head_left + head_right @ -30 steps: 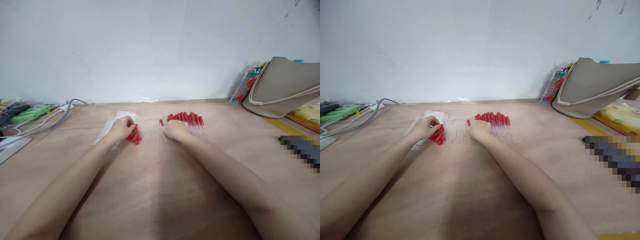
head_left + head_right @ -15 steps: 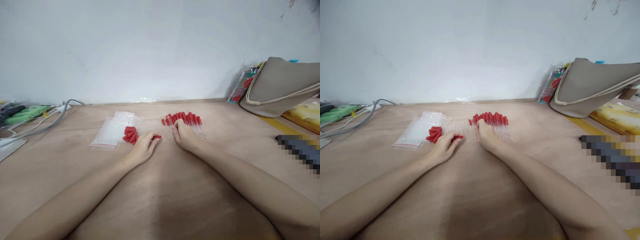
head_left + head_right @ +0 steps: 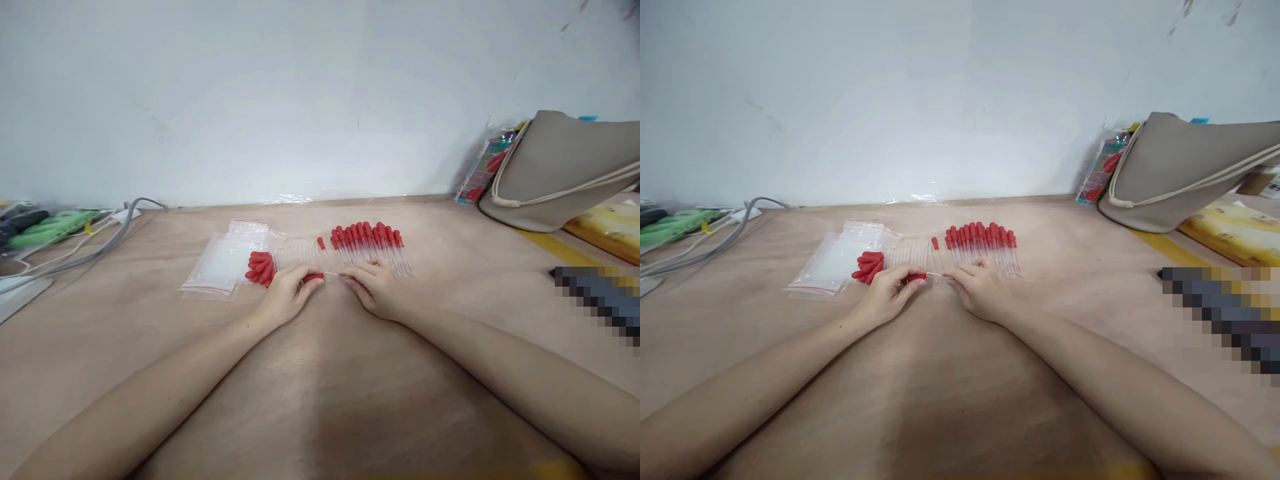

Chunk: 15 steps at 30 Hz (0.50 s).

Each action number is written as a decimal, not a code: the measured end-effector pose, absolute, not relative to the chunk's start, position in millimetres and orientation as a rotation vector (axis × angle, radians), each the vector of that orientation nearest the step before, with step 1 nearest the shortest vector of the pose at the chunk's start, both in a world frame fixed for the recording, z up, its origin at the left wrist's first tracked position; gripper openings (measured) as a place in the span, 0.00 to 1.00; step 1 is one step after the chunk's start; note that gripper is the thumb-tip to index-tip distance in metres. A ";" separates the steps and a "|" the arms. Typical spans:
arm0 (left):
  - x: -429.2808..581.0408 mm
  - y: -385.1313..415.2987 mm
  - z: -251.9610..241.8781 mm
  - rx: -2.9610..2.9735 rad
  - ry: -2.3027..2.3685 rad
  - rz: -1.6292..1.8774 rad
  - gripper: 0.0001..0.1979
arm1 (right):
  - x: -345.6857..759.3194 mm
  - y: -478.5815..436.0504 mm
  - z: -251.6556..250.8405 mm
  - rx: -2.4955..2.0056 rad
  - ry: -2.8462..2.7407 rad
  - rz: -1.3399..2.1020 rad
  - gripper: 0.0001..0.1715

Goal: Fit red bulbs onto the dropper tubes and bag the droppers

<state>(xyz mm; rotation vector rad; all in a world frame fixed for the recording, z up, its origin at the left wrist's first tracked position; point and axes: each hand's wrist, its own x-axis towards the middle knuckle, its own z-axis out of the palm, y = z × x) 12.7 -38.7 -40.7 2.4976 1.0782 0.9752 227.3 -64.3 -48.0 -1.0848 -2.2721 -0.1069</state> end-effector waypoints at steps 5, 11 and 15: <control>12.4 -38.4 -41.2 2.501 1.053 0.986 0.08 | 226.6 -67.0 -44.6 -1.059 -2.342 -0.071 0.16; 9.7 -36.1 -42.1 2.504 0.994 0.985 0.07 | 226.0 -63.5 -44.6 -1.074 -2.349 0.003 0.15; 8.4 -34.2 -43.6 2.579 0.908 0.876 0.07 | 226.8 -59.4 -43.4 -1.085 -2.391 0.019 0.15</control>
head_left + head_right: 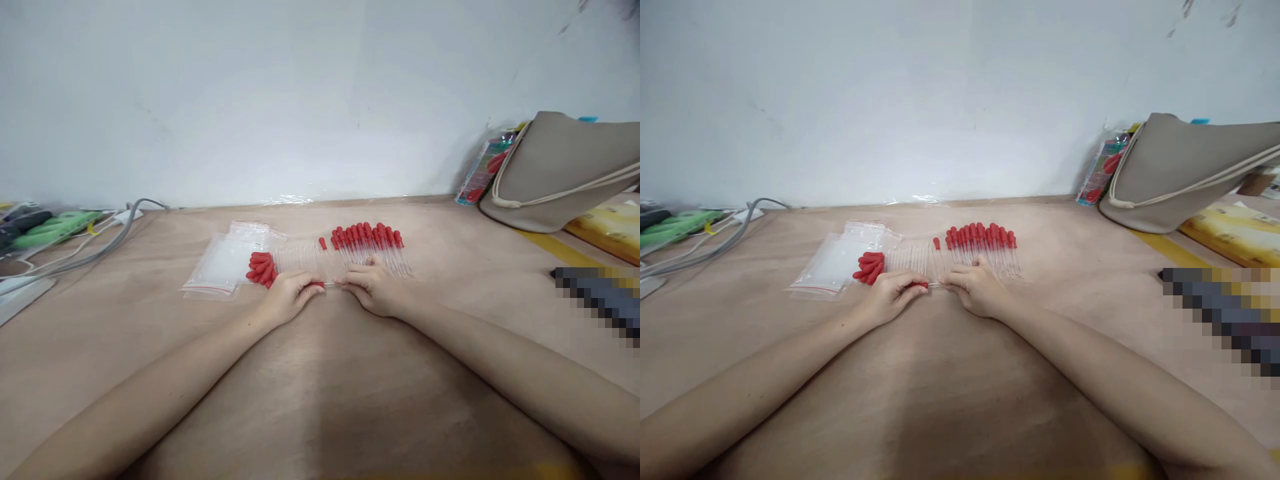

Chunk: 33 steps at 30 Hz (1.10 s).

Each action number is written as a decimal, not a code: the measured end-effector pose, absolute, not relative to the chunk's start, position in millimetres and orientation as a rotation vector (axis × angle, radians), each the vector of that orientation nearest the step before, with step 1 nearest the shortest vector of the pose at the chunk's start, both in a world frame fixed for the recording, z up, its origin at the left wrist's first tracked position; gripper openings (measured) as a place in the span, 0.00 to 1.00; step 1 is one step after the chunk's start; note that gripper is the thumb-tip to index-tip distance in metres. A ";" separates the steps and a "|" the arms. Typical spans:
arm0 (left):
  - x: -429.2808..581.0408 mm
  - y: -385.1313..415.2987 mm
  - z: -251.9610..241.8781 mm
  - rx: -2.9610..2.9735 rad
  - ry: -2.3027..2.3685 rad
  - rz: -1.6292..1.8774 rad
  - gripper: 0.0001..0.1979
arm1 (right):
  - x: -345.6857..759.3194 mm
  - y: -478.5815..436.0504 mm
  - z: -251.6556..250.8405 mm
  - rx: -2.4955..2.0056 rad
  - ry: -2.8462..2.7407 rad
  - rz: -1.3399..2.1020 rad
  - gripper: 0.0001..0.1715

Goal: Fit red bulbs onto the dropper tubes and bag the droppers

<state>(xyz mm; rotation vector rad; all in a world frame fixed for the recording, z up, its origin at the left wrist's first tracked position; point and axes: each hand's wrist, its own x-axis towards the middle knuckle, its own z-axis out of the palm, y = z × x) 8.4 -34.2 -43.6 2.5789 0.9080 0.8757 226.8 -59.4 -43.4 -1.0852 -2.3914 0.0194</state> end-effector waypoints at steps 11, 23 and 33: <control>11.0 -31.9 -45.5 2.620 0.918 0.901 0.07 | 208.1 -57.2 -43.1 -1.165 -2.401 -0.099 0.17; 4.0 -25.1 -21.8 2.807 0.934 0.981 0.11 | 210.8 -60.4 -15.8 -1.305 -2.451 -0.096 0.13; -52.6 22.6 7.8 2.446 1.749 0.746 0.12 | 213.7 -7.7 -5.1 -1.915 -1.846 0.056 0.15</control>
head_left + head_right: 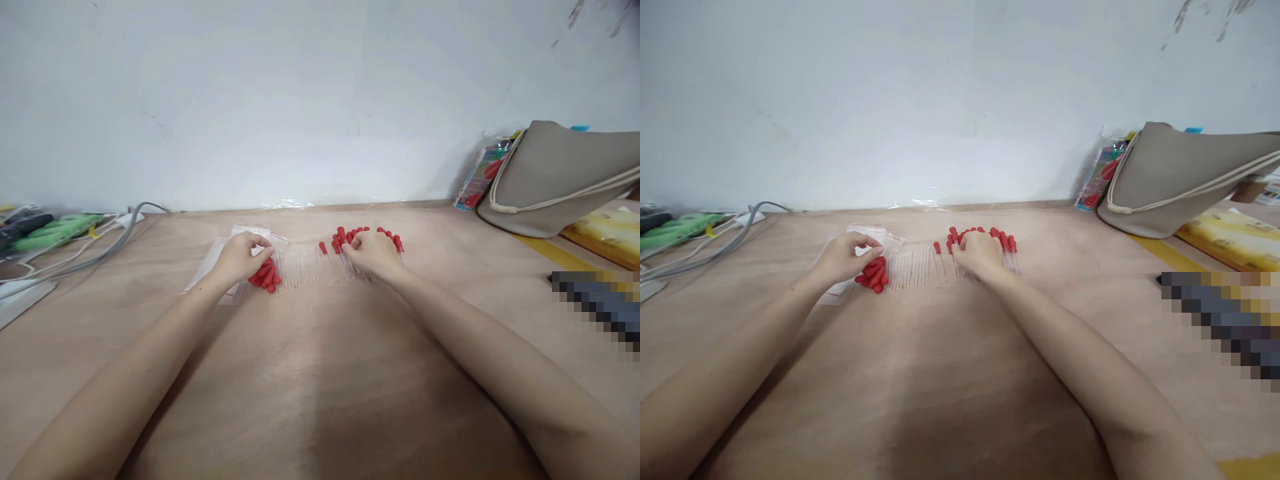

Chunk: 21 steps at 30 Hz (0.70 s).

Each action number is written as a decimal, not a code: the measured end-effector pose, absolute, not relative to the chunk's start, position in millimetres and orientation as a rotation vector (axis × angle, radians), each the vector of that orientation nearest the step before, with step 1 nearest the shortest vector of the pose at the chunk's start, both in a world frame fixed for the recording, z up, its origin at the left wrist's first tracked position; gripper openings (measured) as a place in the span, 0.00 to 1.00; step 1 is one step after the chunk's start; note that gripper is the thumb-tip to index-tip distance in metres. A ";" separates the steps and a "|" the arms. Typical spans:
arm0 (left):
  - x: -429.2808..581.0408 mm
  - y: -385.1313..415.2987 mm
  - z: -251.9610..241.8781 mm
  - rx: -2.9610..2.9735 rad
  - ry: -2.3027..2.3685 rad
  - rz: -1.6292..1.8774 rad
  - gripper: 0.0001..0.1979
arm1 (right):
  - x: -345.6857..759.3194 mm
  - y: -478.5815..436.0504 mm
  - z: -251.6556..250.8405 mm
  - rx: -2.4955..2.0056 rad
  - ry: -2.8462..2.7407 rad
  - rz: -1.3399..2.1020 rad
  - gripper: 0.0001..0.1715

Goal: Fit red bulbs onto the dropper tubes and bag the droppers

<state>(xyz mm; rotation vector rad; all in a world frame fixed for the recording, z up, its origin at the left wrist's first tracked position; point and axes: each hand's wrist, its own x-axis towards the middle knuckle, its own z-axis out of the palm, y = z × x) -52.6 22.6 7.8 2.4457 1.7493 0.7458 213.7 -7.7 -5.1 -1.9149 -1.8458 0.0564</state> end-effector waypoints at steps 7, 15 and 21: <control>-65.0 32.1 5.2 2.245 1.776 0.582 0.14 | 203.2 8.8 -14.6 -2.083 -1.921 -0.087 0.15; -66.8 35.0 1.1 2.229 1.749 0.433 0.16 | 201.3 0.1 -8.6 -2.089 -1.966 -0.116 0.19; -70.9 38.0 2.1 2.259 1.695 0.358 0.19 | 178.6 -13.0 -9.7 -1.896 -2.116 -0.087 0.17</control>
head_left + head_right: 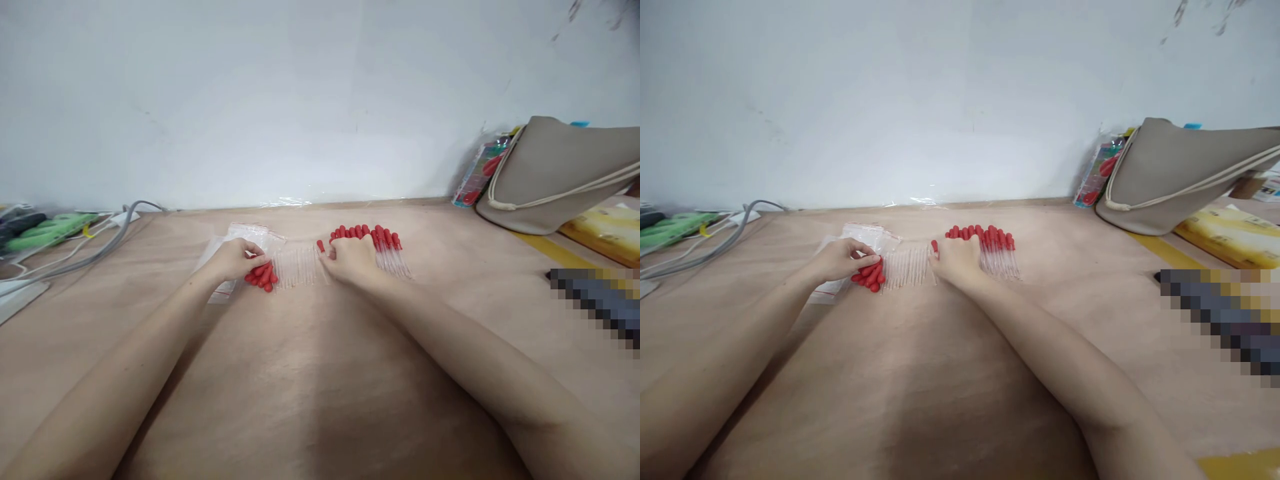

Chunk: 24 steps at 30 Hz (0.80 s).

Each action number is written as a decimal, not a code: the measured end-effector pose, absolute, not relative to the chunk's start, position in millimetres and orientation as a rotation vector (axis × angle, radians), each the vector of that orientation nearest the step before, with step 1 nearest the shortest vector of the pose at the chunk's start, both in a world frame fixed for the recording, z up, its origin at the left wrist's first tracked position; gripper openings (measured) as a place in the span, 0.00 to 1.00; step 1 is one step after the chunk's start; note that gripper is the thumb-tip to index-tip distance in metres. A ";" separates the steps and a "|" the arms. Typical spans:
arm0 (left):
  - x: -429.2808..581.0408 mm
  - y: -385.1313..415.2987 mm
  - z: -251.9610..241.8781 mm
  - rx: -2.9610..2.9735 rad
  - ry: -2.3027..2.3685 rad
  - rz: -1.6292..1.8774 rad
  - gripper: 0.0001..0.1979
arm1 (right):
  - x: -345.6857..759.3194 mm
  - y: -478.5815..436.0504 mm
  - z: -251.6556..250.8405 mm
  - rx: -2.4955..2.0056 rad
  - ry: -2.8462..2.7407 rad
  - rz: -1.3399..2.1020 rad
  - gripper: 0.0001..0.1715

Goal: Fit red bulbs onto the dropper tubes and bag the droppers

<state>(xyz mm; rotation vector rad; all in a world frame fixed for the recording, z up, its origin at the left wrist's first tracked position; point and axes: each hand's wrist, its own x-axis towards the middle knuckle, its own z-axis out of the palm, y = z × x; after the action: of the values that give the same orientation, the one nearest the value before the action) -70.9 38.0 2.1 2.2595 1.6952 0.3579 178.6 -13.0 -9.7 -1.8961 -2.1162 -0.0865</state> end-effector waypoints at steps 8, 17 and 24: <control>-71.0 32.6 13.8 2.220 1.803 0.270 0.17 | 160.5 -19.6 -15.0 -1.974 -2.236 0.012 0.13; -67.4 26.9 14.4 2.279 1.716 0.357 0.12 | 161.4 -25.4 -23.7 -1.911 -2.158 -0.110 0.16; -45.4 9.2 23.6 2.308 1.657 0.778 0.11 | 192.6 -36.7 -33.6 -1.528 -2.065 0.020 0.13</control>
<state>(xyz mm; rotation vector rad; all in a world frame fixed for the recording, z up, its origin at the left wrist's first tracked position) -45.4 9.2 23.6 2.3081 1.6570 0.7778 192.6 -36.7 -33.6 -1.5275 -2.0651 0.0203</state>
